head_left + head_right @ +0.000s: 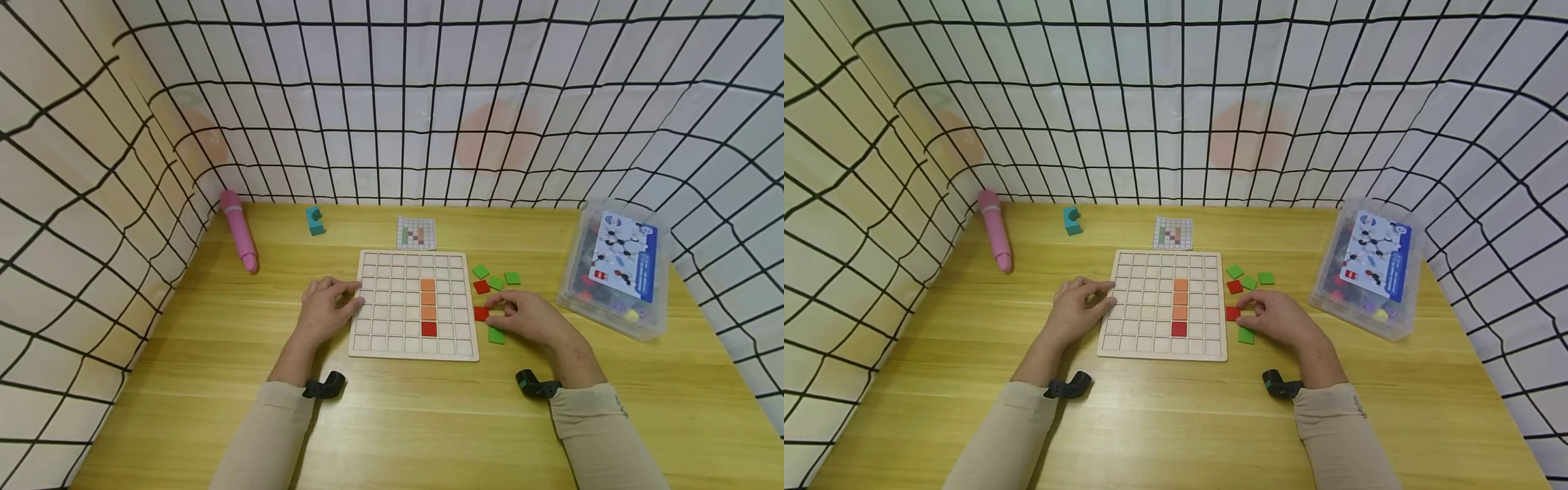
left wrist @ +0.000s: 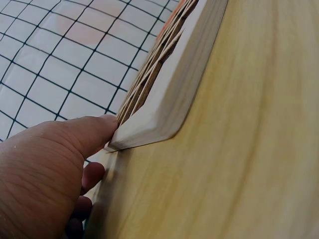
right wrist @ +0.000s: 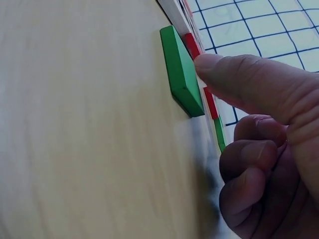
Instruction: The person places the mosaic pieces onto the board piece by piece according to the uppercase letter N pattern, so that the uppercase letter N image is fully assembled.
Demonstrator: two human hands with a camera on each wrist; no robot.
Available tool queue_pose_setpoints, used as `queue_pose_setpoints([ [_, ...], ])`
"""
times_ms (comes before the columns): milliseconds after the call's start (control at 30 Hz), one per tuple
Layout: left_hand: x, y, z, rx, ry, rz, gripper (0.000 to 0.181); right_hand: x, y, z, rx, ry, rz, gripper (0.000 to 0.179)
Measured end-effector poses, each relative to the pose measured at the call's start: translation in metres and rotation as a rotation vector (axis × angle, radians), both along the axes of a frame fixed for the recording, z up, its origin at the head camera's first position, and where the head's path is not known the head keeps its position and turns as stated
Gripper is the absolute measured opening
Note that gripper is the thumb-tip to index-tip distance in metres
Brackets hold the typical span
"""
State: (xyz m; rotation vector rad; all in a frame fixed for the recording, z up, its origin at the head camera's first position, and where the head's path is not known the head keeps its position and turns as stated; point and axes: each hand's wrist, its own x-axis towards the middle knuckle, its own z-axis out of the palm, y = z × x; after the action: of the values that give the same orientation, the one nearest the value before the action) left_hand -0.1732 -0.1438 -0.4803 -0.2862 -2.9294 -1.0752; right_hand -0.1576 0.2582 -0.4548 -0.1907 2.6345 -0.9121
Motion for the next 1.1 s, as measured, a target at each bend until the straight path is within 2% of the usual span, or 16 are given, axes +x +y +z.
queue_pose_setpoints([
  [467,0.001,-0.002,-0.001,0.0,-0.009,0.006,0.039,0.001,-0.007,0.008,-0.005,0.002,-0.032,0.031],
  [767,0.0,-0.001,-0.001,-0.005,0.008,0.003,0.039,0.002,-0.018,0.018,0.005,0.061,0.021,0.028],
  [1100,-0.001,0.0,-0.001,-0.002,0.006,-0.003,0.039,-0.001,-0.034,0.018,-0.026,0.035,0.038,0.03],
])
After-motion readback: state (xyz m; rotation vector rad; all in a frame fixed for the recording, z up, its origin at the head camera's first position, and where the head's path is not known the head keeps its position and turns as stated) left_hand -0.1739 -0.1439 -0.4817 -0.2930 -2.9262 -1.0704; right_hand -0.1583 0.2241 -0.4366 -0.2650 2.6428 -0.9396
